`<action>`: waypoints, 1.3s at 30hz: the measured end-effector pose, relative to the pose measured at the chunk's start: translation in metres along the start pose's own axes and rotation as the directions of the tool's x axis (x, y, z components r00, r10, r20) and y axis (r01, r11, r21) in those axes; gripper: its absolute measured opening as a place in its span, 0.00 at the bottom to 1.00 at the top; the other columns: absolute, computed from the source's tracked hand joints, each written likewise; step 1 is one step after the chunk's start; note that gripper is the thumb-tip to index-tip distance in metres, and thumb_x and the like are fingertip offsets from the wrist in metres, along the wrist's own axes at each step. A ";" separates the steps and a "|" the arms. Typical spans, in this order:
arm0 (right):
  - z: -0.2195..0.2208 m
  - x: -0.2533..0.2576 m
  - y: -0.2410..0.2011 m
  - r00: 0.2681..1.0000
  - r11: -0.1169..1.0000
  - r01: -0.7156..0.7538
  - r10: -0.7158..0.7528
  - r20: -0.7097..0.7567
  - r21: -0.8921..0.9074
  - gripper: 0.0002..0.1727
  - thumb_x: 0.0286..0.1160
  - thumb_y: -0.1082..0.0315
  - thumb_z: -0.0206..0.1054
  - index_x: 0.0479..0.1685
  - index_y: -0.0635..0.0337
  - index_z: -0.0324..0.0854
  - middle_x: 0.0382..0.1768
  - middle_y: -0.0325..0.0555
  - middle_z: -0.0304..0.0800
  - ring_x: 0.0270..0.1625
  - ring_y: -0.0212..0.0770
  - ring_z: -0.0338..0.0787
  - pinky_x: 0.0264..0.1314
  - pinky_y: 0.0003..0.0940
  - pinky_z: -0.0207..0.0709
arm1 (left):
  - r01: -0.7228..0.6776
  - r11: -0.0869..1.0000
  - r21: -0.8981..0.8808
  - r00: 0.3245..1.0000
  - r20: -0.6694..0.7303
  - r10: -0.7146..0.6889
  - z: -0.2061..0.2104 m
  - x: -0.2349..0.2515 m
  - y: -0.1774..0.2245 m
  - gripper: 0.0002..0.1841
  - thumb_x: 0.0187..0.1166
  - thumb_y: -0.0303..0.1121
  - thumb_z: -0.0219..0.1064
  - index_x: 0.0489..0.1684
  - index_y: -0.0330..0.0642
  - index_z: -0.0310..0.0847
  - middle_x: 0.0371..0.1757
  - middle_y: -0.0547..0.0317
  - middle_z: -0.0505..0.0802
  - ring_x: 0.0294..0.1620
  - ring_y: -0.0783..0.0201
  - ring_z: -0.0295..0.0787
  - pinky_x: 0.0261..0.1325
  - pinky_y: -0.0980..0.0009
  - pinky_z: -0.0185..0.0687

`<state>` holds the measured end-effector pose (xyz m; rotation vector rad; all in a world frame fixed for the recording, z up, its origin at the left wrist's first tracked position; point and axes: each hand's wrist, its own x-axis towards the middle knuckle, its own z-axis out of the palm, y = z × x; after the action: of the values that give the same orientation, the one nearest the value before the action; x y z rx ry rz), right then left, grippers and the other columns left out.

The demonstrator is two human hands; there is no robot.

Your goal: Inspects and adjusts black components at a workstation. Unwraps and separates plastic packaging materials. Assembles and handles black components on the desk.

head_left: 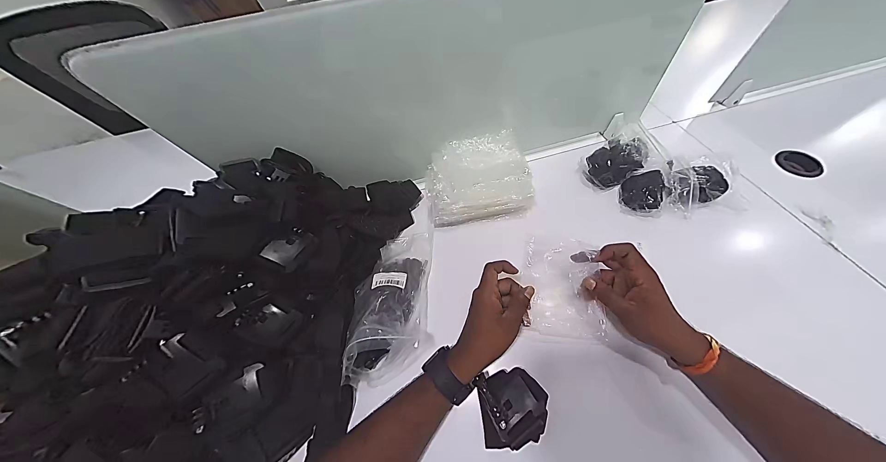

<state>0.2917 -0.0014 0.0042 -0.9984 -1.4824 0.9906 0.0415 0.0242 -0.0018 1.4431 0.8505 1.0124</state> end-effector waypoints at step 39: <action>-0.028 0.006 0.004 0.938 0.991 -0.052 0.090 0.335 -0.122 0.08 0.74 0.72 0.72 0.49 0.61 0.86 0.40 0.34 0.92 0.37 0.24 0.87 0.41 0.21 0.83 | -0.126 0.991 -0.047 0.991 0.044 0.128 -0.008 0.011 -0.006 0.21 0.76 0.24 0.72 0.66 0.27 0.73 0.55 0.49 0.90 0.45 0.62 0.93 0.49 0.66 0.94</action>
<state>0.3188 0.0082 0.0052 -1.0001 -1.8134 1.1882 0.0381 0.0377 -0.0066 1.4930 0.7054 1.0817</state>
